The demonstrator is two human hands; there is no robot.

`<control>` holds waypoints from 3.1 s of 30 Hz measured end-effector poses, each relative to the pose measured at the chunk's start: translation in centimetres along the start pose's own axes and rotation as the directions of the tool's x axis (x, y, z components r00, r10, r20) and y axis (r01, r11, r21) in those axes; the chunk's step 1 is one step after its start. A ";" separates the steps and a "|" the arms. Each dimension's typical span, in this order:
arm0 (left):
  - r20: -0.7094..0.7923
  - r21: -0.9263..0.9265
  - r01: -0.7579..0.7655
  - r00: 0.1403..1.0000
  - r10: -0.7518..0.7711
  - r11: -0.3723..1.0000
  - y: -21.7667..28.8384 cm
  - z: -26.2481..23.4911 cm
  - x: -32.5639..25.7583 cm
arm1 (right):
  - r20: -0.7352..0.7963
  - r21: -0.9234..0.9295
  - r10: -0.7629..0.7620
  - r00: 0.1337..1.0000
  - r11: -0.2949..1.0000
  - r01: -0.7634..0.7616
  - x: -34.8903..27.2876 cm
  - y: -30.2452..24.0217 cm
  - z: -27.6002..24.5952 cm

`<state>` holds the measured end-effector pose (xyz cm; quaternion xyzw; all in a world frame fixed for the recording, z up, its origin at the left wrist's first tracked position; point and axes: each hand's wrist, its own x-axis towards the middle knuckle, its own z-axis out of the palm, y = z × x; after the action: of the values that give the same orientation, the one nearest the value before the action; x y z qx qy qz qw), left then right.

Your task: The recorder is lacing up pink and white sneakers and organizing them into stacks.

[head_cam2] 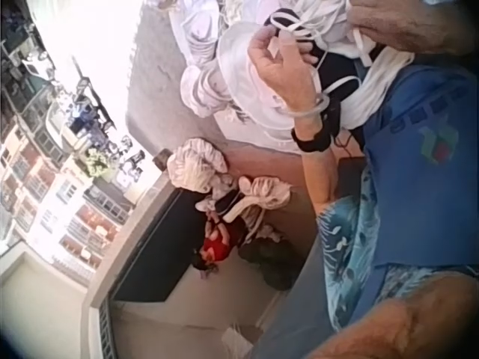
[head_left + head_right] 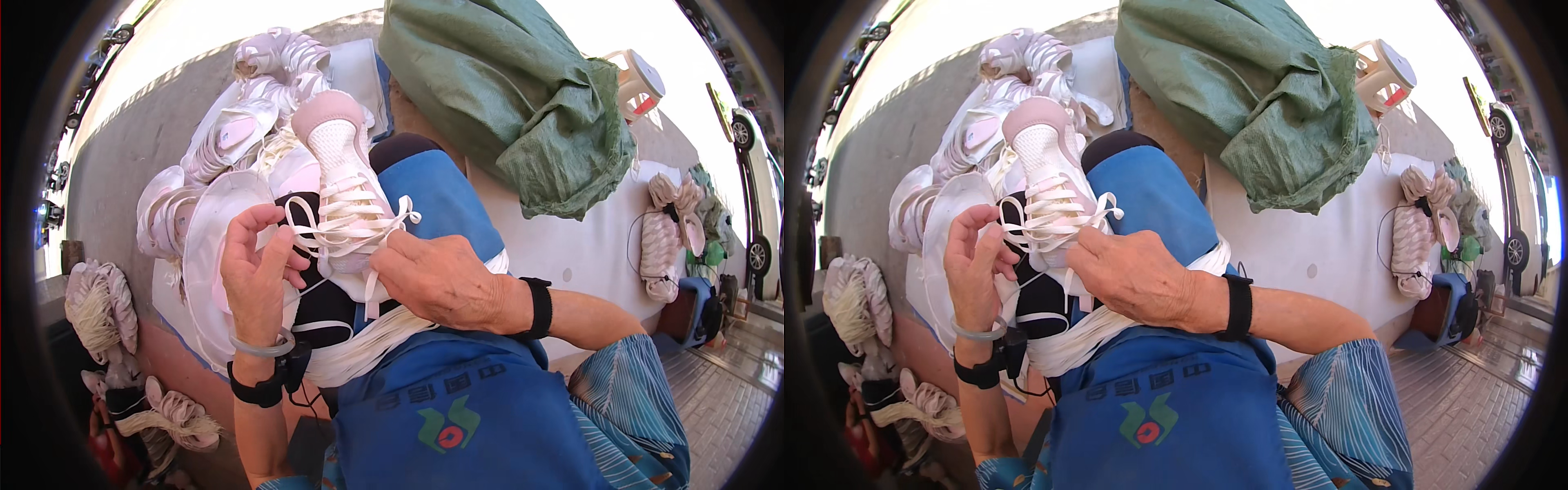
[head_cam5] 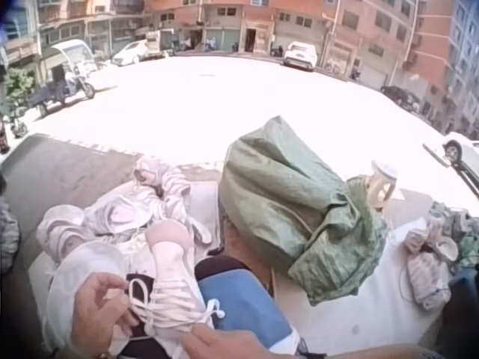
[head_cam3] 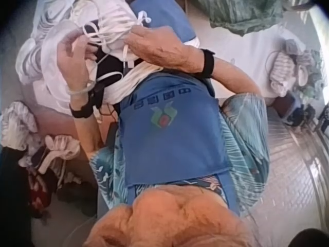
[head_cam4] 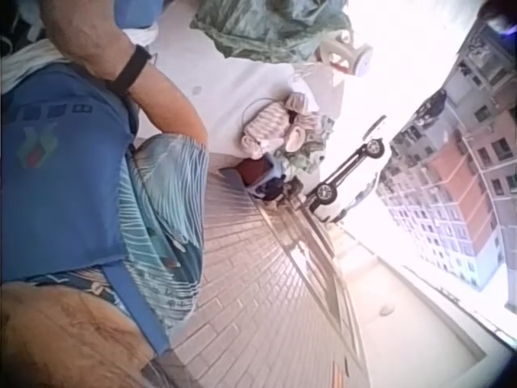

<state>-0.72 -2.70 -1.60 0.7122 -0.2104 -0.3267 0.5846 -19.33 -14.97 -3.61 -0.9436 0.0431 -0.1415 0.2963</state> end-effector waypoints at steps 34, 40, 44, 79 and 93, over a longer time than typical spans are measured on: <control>0.495 -0.402 0.687 0.720 -0.487 0.606 -3.7 1.5 -4.6 | -0.123 0.438 0.465 0.877 0.818 -0.373 -0.8 3.0 -1.4; 0.469 -0.452 0.608 0.784 -0.406 0.653 -3.4 2.2 -5.1 | -0.262 0.422 0.345 0.901 0.881 -0.214 -0.8 1.6 -1.7; 0.525 -0.521 0.587 0.793 -0.310 0.620 -4.1 2.2 -5.1 | -0.263 0.272 0.144 0.954 0.960 -0.070 -0.4 1.0 -0.7; 0.417 -0.709 0.557 0.826 -0.380 0.432 -4.9 2.2 -4.4 | -0.026 0.959 -0.330 0.944 0.258 0.116 -2.0 -2.8 -8.2; 0.452 -0.729 0.545 0.838 -0.306 0.415 -5.3 2.1 -4.4 | -0.189 0.977 -0.321 0.928 0.033 0.210 -2.0 -5.0 -7.9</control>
<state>-5.69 0.05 -5.98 0.3265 0.0895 -0.6109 0.7157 -23.51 -14.86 4.93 -0.4922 -0.2507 -0.1463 0.8207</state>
